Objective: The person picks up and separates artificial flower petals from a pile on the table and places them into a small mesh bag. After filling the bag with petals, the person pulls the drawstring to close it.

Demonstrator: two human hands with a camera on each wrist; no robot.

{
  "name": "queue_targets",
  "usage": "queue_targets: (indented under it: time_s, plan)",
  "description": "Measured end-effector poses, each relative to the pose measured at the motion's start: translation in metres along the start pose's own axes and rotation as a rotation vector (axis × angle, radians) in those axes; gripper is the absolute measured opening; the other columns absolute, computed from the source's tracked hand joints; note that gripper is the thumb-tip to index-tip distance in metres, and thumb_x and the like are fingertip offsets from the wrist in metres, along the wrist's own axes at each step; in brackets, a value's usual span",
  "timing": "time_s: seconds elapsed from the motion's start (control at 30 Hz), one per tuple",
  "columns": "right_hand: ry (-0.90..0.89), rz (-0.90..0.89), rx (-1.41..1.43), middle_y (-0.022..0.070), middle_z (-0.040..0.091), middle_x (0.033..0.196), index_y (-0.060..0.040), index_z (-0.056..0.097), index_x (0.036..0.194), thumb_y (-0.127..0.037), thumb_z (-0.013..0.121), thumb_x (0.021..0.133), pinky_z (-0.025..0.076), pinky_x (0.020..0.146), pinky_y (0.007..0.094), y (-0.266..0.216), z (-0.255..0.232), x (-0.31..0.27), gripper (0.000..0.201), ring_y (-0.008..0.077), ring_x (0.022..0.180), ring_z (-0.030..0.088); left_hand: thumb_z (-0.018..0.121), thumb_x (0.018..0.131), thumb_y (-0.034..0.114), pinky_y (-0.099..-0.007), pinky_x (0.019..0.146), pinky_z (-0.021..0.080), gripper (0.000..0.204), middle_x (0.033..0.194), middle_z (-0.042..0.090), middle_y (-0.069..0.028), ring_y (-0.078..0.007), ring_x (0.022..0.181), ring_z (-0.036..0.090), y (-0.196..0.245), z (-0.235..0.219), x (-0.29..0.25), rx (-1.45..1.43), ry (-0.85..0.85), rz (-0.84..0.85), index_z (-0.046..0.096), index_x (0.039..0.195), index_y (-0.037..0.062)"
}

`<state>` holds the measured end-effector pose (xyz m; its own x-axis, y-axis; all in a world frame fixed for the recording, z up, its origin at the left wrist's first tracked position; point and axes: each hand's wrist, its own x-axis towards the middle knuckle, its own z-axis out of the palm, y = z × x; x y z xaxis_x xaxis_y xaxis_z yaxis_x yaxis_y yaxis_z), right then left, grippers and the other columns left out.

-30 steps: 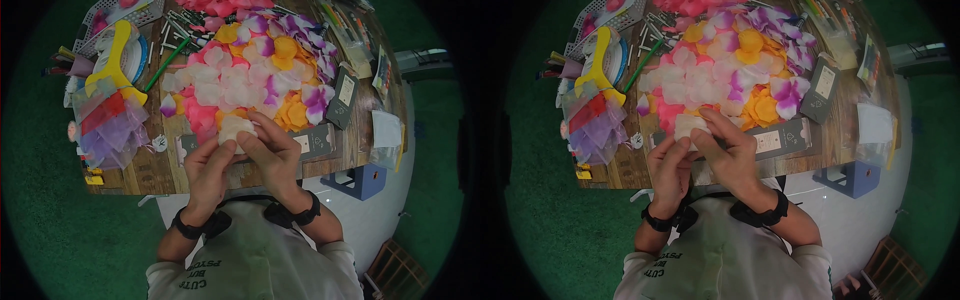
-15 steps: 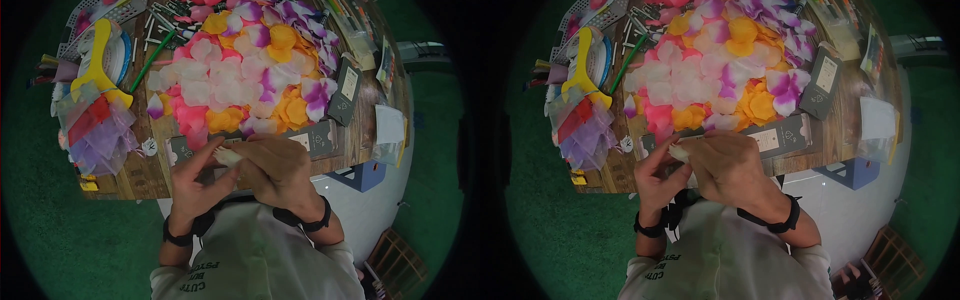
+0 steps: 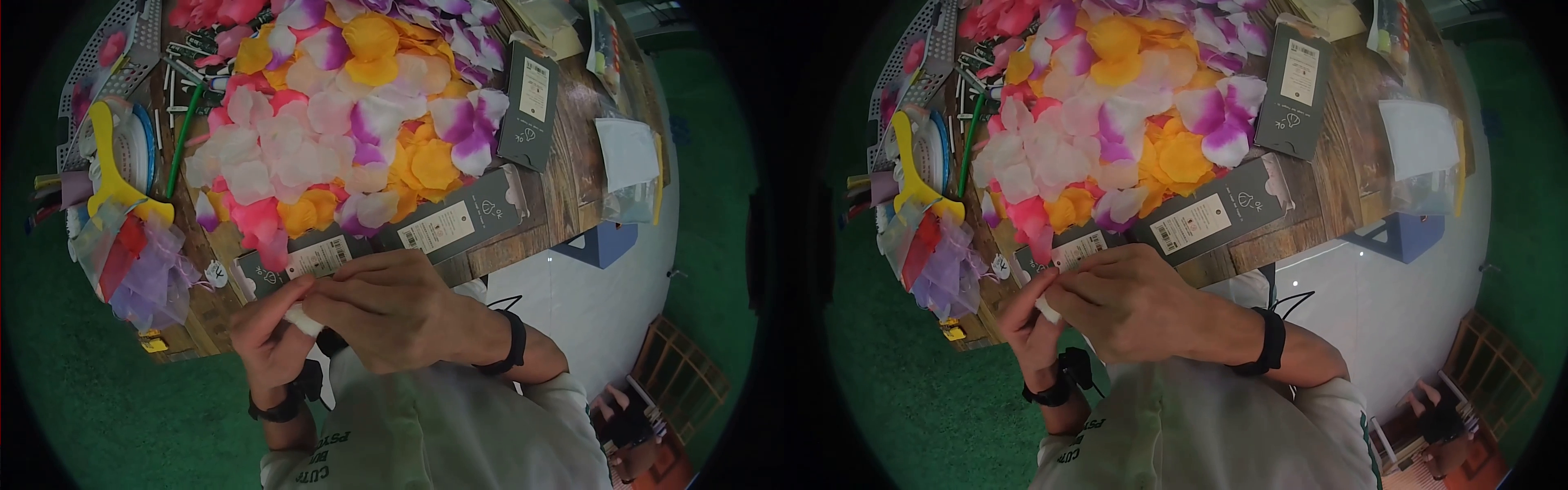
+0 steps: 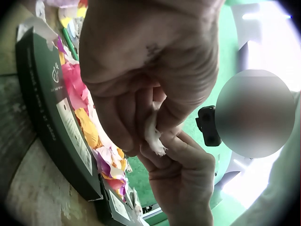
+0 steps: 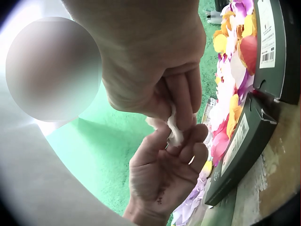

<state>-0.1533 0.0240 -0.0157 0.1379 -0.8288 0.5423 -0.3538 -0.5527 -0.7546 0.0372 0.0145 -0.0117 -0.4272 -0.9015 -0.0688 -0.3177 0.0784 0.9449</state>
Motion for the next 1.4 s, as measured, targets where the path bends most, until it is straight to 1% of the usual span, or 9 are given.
queue_targets:
  time_s: [0.17,0.23,0.37,0.6,0.67,0.87,1.17,1.27,1.4]
  plan:
    - [0.005,0.016,-0.027,0.0103,0.061,0.078,0.0052,0.059,0.087,-0.005,0.061,0.056,0.052,0.063,0.0321,0.01,-0.018,-0.006,0.033,0.0233,0.065,0.062,0.065,0.076,0.005,-0.0242,0.069,0.048,0.031,0.091,0.066,-0.0135,-0.0146,0.076,0.063,0.005,0.014,0.005,0.021,0.001,-0.041,0.062,0.105,-0.0047]
    - [0.009,0.144,-0.254,0.0155,0.064,0.091,0.0032,0.062,0.09,0.003,0.062,0.061,0.051,0.077,0.0396,0.018,-0.035,-0.002,0.028,0.0287,0.08,0.063,0.06,0.083,0.01,-0.03,0.074,0.049,0.03,0.092,0.065,-0.0133,-0.0178,0.081,0.062,0.0,0.025,0.006,-0.318,0.296,-0.295,0.059,0.106,-0.009]
    - [-0.103,0.19,-0.497,0.0175,0.06,0.103,0.0001,0.063,0.088,0.004,0.062,0.062,0.042,0.091,0.047,0.024,-0.04,0.006,0.026,0.0336,0.098,0.058,0.057,0.087,0.01,-0.0333,0.078,0.05,0.028,0.093,0.065,-0.0153,-0.0216,0.083,0.063,-0.006,0.019,0.007,-0.528,0.347,-0.27,0.058,0.105,-0.0108]
    - [-0.115,0.218,-0.497,0.0177,0.058,0.113,-0.0006,0.065,0.079,0.003,0.061,0.062,0.034,0.099,0.0505,0.03,-0.034,0.012,0.018,0.0352,0.112,0.052,0.059,0.079,0.0,-0.0274,0.08,0.048,0.024,0.099,0.066,-0.0146,-0.016,0.088,0.062,0.003,0.01,0.001,-0.249,0.162,-0.235,0.063,0.102,-0.0068]
    - [-0.055,0.2,-0.423,0.0175,0.058,0.113,-0.0005,0.065,0.077,0.003,0.061,0.062,0.034,0.1,0.0503,0.031,-0.04,0.014,0.016,0.0353,0.113,0.051,0.057,0.073,-0.002,-0.0325,0.083,0.049,0.029,0.105,0.063,-0.0203,-0.0236,0.094,0.063,0.001,0.005,0.007,-0.361,-0.043,-0.111,0.063,0.101,-0.0083]
    - [-0.081,-0.012,-0.227,0.0164,0.059,0.114,-0.0005,0.066,0.073,-0.002,0.064,0.058,0.036,0.097,0.0518,0.031,-0.05,0.02,0.015,0.0358,0.112,0.053,0.057,0.069,0.009,-0.0439,0.082,0.05,0.035,0.12,0.052,-0.0287,-0.044,0.099,0.058,0.008,0.014,0.022,-1.002,0.087,-0.165,0.061,0.1,-0.0088]
    - [-0.07,-0.092,-0.016,0.0153,0.061,0.107,0.0038,0.063,0.073,-0.001,0.062,0.055,0.046,0.085,0.0454,0.032,-0.035,0.022,0.019,0.0341,0.101,0.057,0.054,0.077,0.003,-0.0329,0.076,0.051,0.031,0.093,0.065,-0.0213,-0.0231,0.085,0.064,0.026,0.013,0.027,-0.644,0.013,-0.331,0.059,0.104,-0.0107]
    - [-0.007,-0.024,0.019,0.0178,0.06,0.108,0.004,0.065,0.085,0.003,0.063,0.062,0.048,0.083,0.0402,0.026,-0.032,0.016,0.023,0.0352,0.098,0.059,0.055,0.08,0.004,-0.0337,0.076,0.05,0.029,0.094,0.064,-0.0213,-0.0244,0.083,0.064,0.018,0.023,0.024,-0.715,0.152,-0.266,0.059,0.104,-0.0117]
    - [0.25,0.581,0.444,0.0162,0.063,0.103,0.0033,0.063,0.101,0.002,0.063,0.076,0.049,0.081,0.032,0.004,-0.025,0.014,0.025,0.0244,0.093,0.063,0.054,0.082,0.004,-0.0347,0.079,0.049,0.027,0.095,0.064,-0.0203,-0.0245,0.085,0.063,0.023,0.025,0.026,-0.813,0.194,-0.22,0.059,0.103,-0.012]
